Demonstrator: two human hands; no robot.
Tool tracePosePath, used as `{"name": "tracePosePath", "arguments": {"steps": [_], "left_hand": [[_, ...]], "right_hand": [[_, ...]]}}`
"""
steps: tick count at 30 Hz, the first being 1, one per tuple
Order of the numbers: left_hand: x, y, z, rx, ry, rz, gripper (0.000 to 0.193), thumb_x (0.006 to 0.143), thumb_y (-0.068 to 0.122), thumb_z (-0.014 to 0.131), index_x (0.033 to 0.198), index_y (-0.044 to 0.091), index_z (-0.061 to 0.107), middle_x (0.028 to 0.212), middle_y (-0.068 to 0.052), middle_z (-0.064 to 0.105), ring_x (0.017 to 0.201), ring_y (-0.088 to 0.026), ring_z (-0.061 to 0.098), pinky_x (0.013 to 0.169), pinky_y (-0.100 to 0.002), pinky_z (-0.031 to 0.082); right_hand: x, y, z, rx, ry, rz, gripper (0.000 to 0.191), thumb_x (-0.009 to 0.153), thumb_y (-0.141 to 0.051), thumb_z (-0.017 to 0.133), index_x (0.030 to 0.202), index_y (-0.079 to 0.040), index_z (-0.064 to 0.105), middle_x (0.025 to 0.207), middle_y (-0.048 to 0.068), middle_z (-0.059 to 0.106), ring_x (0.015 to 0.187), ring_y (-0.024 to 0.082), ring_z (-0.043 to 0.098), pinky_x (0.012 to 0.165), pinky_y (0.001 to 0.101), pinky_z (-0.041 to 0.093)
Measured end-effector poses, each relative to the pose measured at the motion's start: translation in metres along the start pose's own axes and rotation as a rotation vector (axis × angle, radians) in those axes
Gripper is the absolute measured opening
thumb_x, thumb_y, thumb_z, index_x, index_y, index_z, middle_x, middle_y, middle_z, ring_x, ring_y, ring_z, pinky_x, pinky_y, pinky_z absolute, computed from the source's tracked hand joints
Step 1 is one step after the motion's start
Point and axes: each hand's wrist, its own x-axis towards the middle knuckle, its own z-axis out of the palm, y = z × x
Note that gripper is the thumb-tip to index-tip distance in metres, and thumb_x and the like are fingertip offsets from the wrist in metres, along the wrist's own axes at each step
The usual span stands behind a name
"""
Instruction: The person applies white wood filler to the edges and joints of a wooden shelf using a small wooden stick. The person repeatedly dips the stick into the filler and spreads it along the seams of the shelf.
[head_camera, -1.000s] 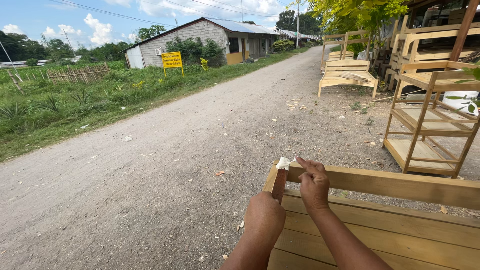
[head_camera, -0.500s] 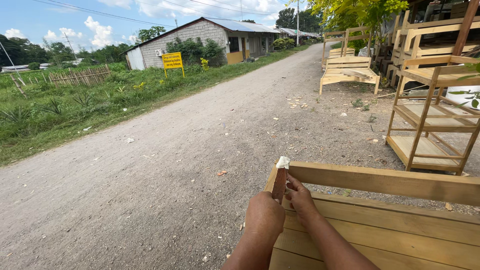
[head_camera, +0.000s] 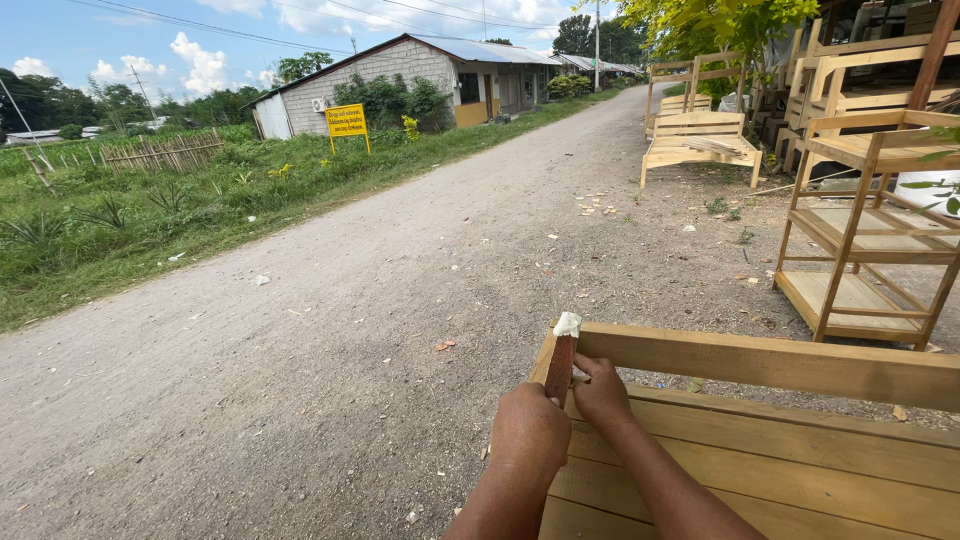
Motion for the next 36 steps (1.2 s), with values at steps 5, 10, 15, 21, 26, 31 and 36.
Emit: {"name": "tracePosePath", "arguments": {"steps": [5, 10, 15, 21, 26, 31, 36], "left_hand": [[0.001, 0.000, -0.002, -0.005, -0.010, -0.008, 0.029, 0.105, 0.021, 0.055, 0.117, -0.002, 0.068, 0.088, -0.016, 0.075, 0.063, -0.020, 0.074, 0.057, -0.033, 0.062], [-0.002, 0.000, -0.005, -0.029, 0.000, 0.008, 0.028, 0.104, 0.020, 0.055, 0.114, -0.003, 0.069, 0.087, -0.017, 0.075, 0.063, -0.022, 0.074, 0.059, -0.035, 0.062], [-0.002, -0.001, -0.005, -0.035, 0.013, 0.027, 0.026, 0.103, 0.018, 0.056, 0.112, -0.002, 0.069, 0.087, -0.018, 0.075, 0.064, -0.025, 0.076, 0.061, -0.039, 0.062], [0.000, -0.001, -0.005, -0.028, 0.023, 0.034, 0.025, 0.102, 0.017, 0.057, 0.113, -0.001, 0.070, 0.091, -0.018, 0.076, 0.067, -0.026, 0.077, 0.061, -0.038, 0.062], [0.000, -0.001, -0.005, -0.016, 0.027, 0.009, 0.026, 0.102, 0.019, 0.058, 0.114, -0.001, 0.070, 0.091, -0.018, 0.076, 0.067, -0.026, 0.076, 0.062, -0.037, 0.061], [0.001, 0.003, -0.004, -0.034, -0.016, -0.076, 0.028, 0.104, 0.021, 0.056, 0.120, 0.001, 0.067, 0.092, -0.015, 0.075, 0.066, -0.020, 0.076, 0.060, -0.034, 0.063], [0.000, 0.003, -0.006, -0.029, -0.005, -0.046, 0.028, 0.104, 0.020, 0.057, 0.119, 0.000, 0.068, 0.090, -0.016, 0.076, 0.063, -0.021, 0.075, 0.058, -0.035, 0.062]], "right_hand": [[-0.004, 0.002, -0.006, -0.076, 0.151, -0.176, 0.044, 0.083, -0.002, 0.059, 0.118, -0.020, 0.080, 0.128, 0.006, 0.064, 0.111, 0.024, 0.068, 0.100, 0.0343, 0.054], [-0.006, -0.006, 0.000, -0.008, 0.155, -0.122, 0.043, 0.083, -0.004, 0.061, 0.120, -0.020, 0.077, 0.130, 0.007, 0.062, 0.106, 0.027, 0.068, 0.097, 0.0356, 0.054], [-0.010, 0.000, 0.008, -0.086, 0.189, -0.216, 0.039, 0.083, -0.003, 0.059, 0.112, -0.016, 0.081, 0.127, 0.006, 0.067, 0.117, 0.025, 0.066, 0.102, 0.0357, 0.053], [-0.008, 0.001, 0.007, -0.035, 0.235, -0.192, 0.031, 0.085, -0.010, 0.063, 0.109, -0.017, 0.081, 0.130, 0.005, 0.064, 0.121, 0.026, 0.061, 0.102, 0.0381, 0.050], [-0.013, 0.000, 0.015, -0.184, 0.206, -0.150, 0.030, 0.085, -0.010, 0.061, 0.104, -0.019, 0.083, 0.133, 0.000, 0.064, 0.124, 0.023, 0.058, 0.106, 0.0395, 0.048], [-0.015, 0.004, 0.007, -0.235, 0.225, -0.170, 0.035, 0.084, -0.006, 0.058, 0.100, -0.021, 0.085, 0.133, -0.002, 0.064, 0.127, 0.021, 0.055, 0.109, 0.0415, 0.044], [-0.021, -0.004, 0.014, -0.227, 0.240, -0.176, 0.031, 0.082, -0.009, 0.061, 0.099, -0.019, 0.084, 0.132, -0.001, 0.064, 0.125, 0.022, 0.056, 0.108, 0.0411, 0.044]]}}
